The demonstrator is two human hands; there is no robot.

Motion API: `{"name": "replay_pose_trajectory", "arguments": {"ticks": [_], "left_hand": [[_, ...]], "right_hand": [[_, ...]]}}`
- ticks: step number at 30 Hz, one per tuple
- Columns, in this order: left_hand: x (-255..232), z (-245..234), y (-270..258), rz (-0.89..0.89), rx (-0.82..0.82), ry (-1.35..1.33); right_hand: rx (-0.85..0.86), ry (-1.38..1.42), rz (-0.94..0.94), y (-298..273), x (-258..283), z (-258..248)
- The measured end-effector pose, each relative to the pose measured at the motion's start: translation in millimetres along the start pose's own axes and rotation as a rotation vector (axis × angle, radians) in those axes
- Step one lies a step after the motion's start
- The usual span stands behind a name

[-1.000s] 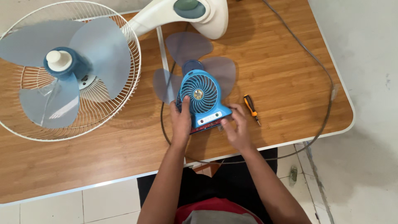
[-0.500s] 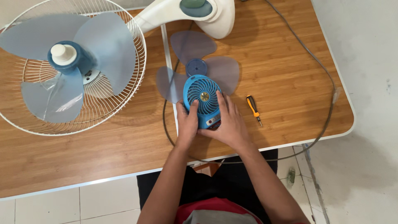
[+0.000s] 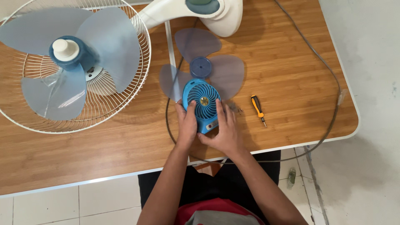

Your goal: The person disassembles a small blue portable fan using a screwdriver, removes the front grille, and then reassembles it. The person also removes the central cap and hub from a larger standing fan blade assembly.

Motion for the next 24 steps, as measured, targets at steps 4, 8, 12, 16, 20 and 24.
{"name": "replay_pose_trajectory", "arguments": {"ticks": [4, 8, 12, 16, 20, 24], "left_hand": [[-4.6, 0.9, -5.0, -0.046, -0.022, 0.060], [-8.5, 1.5, -4.0, -0.009, -0.003, 0.101], [-6.8, -1.5, -2.0, 0.082, 0.027, 0.129], [-1.5, -3.5, -1.9, 0.066, 0.038, 0.105], [-9.9, -0.2, -2.1, 0.098, 0.062, 0.175], [-33.9, 9.1, -9.9, 0.254, 0.154, 0.356]], "right_hand": [[-0.074, 0.011, -0.058, -3.2, 4.8, 4.0], [-0.064, 0.009, -0.036, -1.8, 1.8, 8.4], [-0.068, 0.026, -0.042, -0.1, 0.0, 9.5], [-0.027, -0.010, -0.050, 0.4, -1.2, 11.8], [-0.010, -0.049, -0.062, 2.3, -0.2, 8.7], [0.034, -0.076, -0.035, 4.1, 1.0, 5.4]]}}
Point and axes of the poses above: each hand's wrist, its own y-axis towards the middle knuckle, its own z-axis out of the palm, x = y × z, the point moved 8 cm from there along y, towards the middle knuckle, and after that the axes turned 15 degrees about -y, right-handed, at the moved point
